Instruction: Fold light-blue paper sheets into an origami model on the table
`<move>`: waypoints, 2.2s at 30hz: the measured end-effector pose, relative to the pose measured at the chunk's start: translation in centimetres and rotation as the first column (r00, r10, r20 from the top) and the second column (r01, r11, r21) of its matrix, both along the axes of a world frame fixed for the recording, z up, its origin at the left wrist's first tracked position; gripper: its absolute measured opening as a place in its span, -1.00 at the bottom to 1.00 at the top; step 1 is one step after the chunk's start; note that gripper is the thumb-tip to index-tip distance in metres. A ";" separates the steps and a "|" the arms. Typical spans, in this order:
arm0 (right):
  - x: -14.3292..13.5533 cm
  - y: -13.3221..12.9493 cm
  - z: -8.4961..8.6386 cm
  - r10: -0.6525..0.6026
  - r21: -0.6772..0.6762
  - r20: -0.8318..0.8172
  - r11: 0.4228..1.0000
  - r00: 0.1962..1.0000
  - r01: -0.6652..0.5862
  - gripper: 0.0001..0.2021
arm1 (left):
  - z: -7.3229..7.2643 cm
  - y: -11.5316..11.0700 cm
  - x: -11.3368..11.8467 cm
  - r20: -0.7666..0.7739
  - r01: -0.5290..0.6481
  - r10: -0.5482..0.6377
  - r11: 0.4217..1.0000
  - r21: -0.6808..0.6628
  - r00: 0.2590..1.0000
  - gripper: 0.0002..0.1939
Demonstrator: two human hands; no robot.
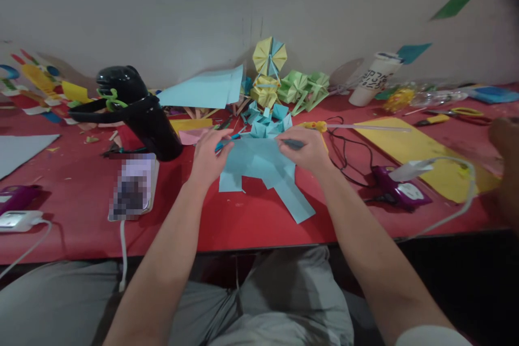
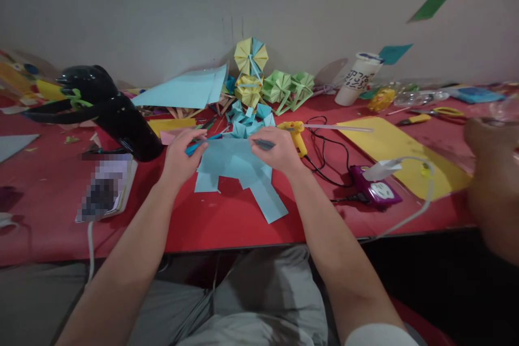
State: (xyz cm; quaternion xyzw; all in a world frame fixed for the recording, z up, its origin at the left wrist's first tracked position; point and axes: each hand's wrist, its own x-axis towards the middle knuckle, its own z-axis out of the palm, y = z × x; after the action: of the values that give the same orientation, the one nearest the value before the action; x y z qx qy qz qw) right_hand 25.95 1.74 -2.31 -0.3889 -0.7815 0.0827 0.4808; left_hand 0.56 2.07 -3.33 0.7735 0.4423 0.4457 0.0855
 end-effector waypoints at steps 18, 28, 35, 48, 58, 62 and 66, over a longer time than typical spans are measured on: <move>1.4 1.2 0.0 -0.223 -0.299 -0.370 0.948 0.902 0.111 -0.77 | 0.7 -0.3 0.1 0.414 0.020 0.056 0.984 -0.178 0.908 -0.77; 2.0 1.2 -0.5 -0.005 -0.568 -0.132 0.820 0.991 -0.071 -0.74 | -0.2 -0.1 0.0 0.246 0.107 0.004 0.893 -0.436 0.969 -0.74; 0.8 1.4 -2.3 0.125 -0.397 0.204 0.917 0.971 -0.034 -0.81 | -0.2 -1.0 1.0 0.004 0.035 -0.036 0.939 -0.341 0.999 -0.91; -3.9 -0.1 -1.9 0.237 -0.241 0.229 0.953 0.944 -0.181 -0.81 | -0.5 -1.5 2.3 0.004 0.161 -0.167 0.942 -0.294 0.986 -0.86; -4.2 -0.4 -1.4 0.219 -0.301 0.180 0.940 0.959 -0.158 -0.86 | -0.3 -1.5 2.4 -0.046 0.111 -0.130 0.950 -0.292 0.990 -0.88; -3.6 -0.3 -1.4 0.203 -0.334 0.180 0.933 0.962 -0.134 -0.87 | 0.0 -1.5 2.0 -0.040 0.073 -0.089 0.953 -0.293 0.995 -0.90; -2.7 0.0 -1.5 0.186 -0.368 0.185 0.923 0.965 -0.107 -0.88 | 0.2 -1.4 1.6 -0.035 0.034 -0.046 0.954 -0.297 0.998 -0.90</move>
State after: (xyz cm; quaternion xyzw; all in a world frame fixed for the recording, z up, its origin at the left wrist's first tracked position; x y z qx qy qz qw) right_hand 23.24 1.74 -3.85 -0.4161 -0.8282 0.2156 0.3073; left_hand 2.11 0.69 -3.09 0.7698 0.4902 0.3563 0.2005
